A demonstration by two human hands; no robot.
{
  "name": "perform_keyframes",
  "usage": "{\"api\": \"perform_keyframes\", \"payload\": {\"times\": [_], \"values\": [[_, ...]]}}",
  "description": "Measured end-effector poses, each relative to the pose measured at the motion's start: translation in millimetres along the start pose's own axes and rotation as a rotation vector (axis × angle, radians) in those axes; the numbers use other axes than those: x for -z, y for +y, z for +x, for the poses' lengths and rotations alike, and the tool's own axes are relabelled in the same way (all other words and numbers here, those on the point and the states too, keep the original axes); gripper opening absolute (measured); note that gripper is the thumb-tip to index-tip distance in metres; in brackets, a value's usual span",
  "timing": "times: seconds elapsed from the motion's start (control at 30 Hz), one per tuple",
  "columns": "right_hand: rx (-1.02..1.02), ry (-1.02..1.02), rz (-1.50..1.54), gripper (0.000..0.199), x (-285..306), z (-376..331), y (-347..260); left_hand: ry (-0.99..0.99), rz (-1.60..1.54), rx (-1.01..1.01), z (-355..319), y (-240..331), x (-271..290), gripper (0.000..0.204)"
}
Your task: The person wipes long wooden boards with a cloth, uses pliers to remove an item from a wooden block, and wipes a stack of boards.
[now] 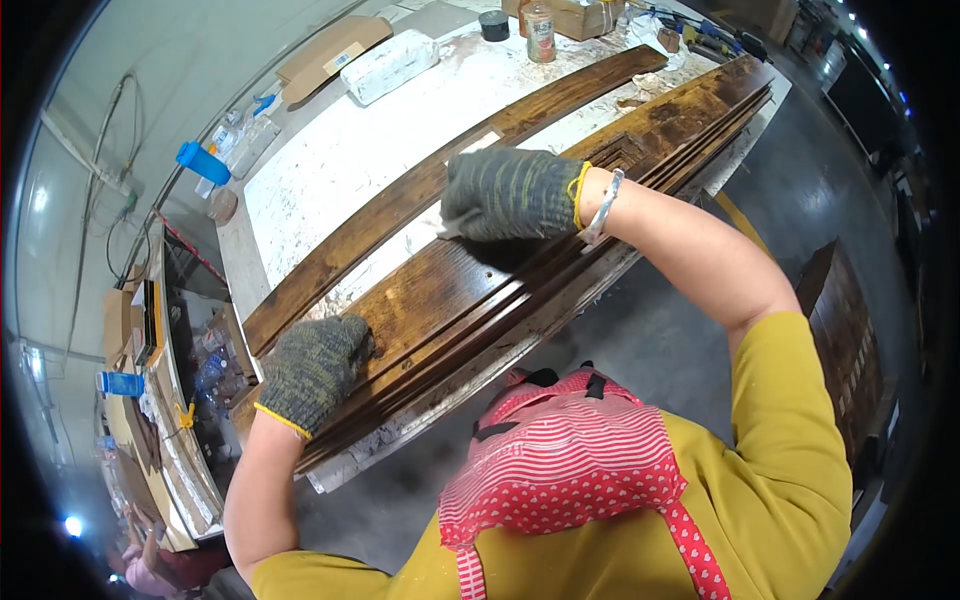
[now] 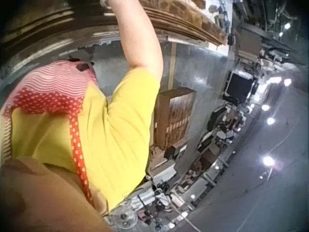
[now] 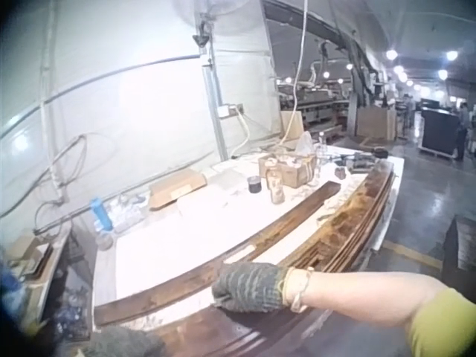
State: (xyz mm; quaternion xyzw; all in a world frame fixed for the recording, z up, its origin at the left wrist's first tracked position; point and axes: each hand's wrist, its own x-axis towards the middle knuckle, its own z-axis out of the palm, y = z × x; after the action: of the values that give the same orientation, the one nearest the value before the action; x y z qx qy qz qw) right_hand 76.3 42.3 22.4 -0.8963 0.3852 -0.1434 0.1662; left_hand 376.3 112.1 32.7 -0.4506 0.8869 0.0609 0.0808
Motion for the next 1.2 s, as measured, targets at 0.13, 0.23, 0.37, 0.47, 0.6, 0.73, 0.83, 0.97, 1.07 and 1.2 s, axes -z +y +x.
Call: {"api": "perform_keyframes", "payload": {"times": [0.13, 0.23, 0.37, 0.47, 0.6, 0.73, 0.83, 0.97, 1.07, 1.2], "values": [[0.067, -0.136, -0.156, 0.026, 28, -14, 38, -0.029, -0.024, 0.048, -20, 2, 10, 0.015], [-0.213, -0.202, -0.332, 0.022, 76, -51, 69, -0.055, -0.044, 0.048, -12, 1, 7, 0.016], [-0.191, -0.068, -0.169, 0.025, 81, -46, 69, -0.074, -0.053, 0.022, -7, -5, 7, 0.016], [-0.087, -0.083, 0.079, 0.030, 69, -10, 63, -0.091, -0.074, 0.009, -3, 1, 14, 0.018], [0.166, -0.196, 0.235, 0.032, 47, 26, 58, -0.072, -0.102, -0.015, 11, 32, 22, 0.020], [0.110, -0.385, 0.194, 0.028, 49, 8, 89, -0.078, -0.209, 0.146, 30, 40, 19, 0.020], [0.157, -0.411, 0.192, 0.026, 81, -18, 131, -0.182, -0.164, 0.273, 20, 60, 37, 0.020], [0.216, -0.436, 0.093, 0.028, 112, -31, 175, -0.165, -0.164, 0.456, 35, 53, 19, 0.023], [0.258, -0.438, 0.105, 0.031, 111, -16, 159, -0.196, -0.191, 0.561, 33, 54, 15, 0.022], [0.499, -0.375, 0.313, 0.030, 70, -2, 162, -0.167, -0.168, 0.596, 42, 62, 15, 0.022]]}}
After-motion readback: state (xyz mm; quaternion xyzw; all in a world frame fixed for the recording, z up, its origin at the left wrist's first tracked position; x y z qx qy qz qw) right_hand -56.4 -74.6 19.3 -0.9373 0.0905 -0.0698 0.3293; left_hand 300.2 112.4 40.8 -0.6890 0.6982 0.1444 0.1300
